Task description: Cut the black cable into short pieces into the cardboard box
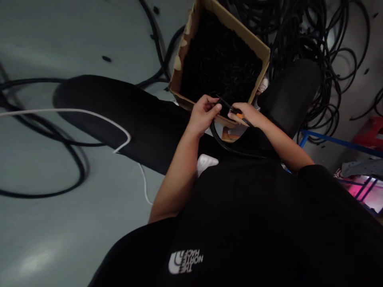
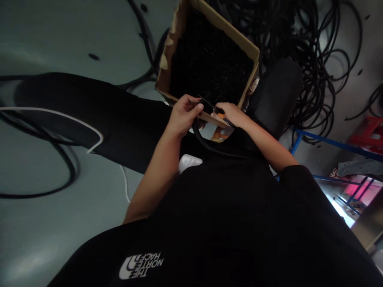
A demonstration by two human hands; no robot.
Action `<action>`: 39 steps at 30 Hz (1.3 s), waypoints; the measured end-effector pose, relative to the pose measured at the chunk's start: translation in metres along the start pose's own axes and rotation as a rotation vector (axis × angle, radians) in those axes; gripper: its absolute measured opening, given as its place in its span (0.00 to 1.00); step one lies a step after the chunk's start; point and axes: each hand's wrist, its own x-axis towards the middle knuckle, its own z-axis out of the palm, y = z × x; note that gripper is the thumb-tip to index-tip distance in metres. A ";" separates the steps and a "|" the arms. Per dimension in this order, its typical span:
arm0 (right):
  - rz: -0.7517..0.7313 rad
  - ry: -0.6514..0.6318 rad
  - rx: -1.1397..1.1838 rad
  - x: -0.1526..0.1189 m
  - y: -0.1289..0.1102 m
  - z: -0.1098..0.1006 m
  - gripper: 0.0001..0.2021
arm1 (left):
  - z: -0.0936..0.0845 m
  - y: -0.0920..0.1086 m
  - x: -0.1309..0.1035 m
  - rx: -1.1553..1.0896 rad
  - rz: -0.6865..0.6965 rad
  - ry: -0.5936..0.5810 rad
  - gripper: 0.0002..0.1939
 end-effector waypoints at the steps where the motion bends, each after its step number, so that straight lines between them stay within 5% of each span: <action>1: 0.009 0.011 -0.002 -0.002 -0.004 -0.003 0.09 | -0.001 0.000 0.000 -0.021 -0.013 -0.003 0.37; 6: 0.068 0.048 -0.047 -0.008 -0.014 -0.010 0.10 | -0.001 -0.007 -0.003 -0.089 -0.078 0.003 0.36; 12: 0.043 0.048 -0.099 -0.001 0.006 0.001 0.15 | -0.002 -0.010 -0.003 -0.013 -0.033 -0.004 0.38; 28: -0.026 0.100 -0.182 -0.008 0.003 0.002 0.14 | -0.001 0.029 -0.009 -0.114 -0.315 0.017 0.17; 33: -0.097 0.052 -0.188 -0.006 0.003 -0.006 0.13 | -0.009 0.037 -0.012 -0.150 -0.405 -0.107 0.17; 39: -0.070 0.039 -0.110 -0.010 0.000 -0.015 0.07 | -0.012 0.035 -0.011 -0.223 -0.433 -0.033 0.19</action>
